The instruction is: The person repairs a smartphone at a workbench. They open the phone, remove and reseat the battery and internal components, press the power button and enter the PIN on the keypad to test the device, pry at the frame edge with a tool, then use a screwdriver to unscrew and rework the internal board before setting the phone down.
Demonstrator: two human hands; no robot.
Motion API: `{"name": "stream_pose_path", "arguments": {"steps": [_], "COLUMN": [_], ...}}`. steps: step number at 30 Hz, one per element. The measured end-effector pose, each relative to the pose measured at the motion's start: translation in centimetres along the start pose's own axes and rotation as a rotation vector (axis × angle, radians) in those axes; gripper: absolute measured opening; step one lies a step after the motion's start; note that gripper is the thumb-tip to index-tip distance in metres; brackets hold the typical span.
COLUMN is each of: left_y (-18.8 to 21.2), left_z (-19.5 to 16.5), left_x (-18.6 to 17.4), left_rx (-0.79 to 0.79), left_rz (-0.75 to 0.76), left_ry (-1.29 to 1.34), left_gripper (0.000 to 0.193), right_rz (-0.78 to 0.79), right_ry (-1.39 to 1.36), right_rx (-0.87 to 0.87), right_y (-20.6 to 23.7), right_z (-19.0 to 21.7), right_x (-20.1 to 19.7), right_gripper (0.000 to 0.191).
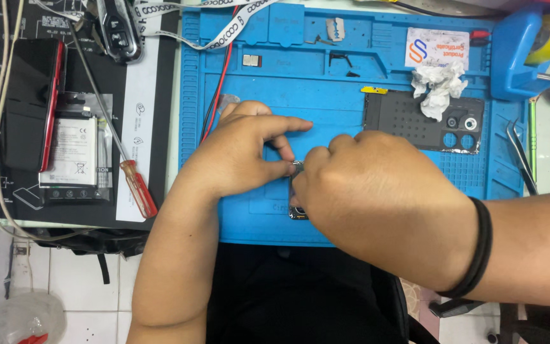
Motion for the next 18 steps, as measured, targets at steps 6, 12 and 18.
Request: {"name": "stream_pose_path", "arguments": {"steps": [6,12,18], "left_y": [-0.1,-0.3,0.1], "left_z": [-0.1,-0.1,0.7], "left_x": [0.1,0.3,0.3], "left_rx": [0.013,0.056,0.092], "left_rz": [-0.013,-0.026,-0.104], "left_ry": [-0.013,-0.031,0.098], "left_gripper": [0.054,0.051,0.045], "right_rz": [-0.110,-0.144,-0.375], "right_ry": [-0.070,-0.099,-0.233], "right_rx": [0.002,-0.051,0.058], "right_y": [0.0,0.0,1.8], "right_z": [0.6,1.0,-1.8], "right_x": [-0.3,-0.4,-0.3], "right_gripper": [0.010,0.009,0.012]}}
Point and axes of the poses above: each hand's wrist, its own y-axis away from the middle knuckle, its own x-axis out of the palm, z = x × y, the point moved 2 cm from there along -y, towards the middle knuckle, and after that the axes turned 10 degrees about z, right-handed, at the moved point
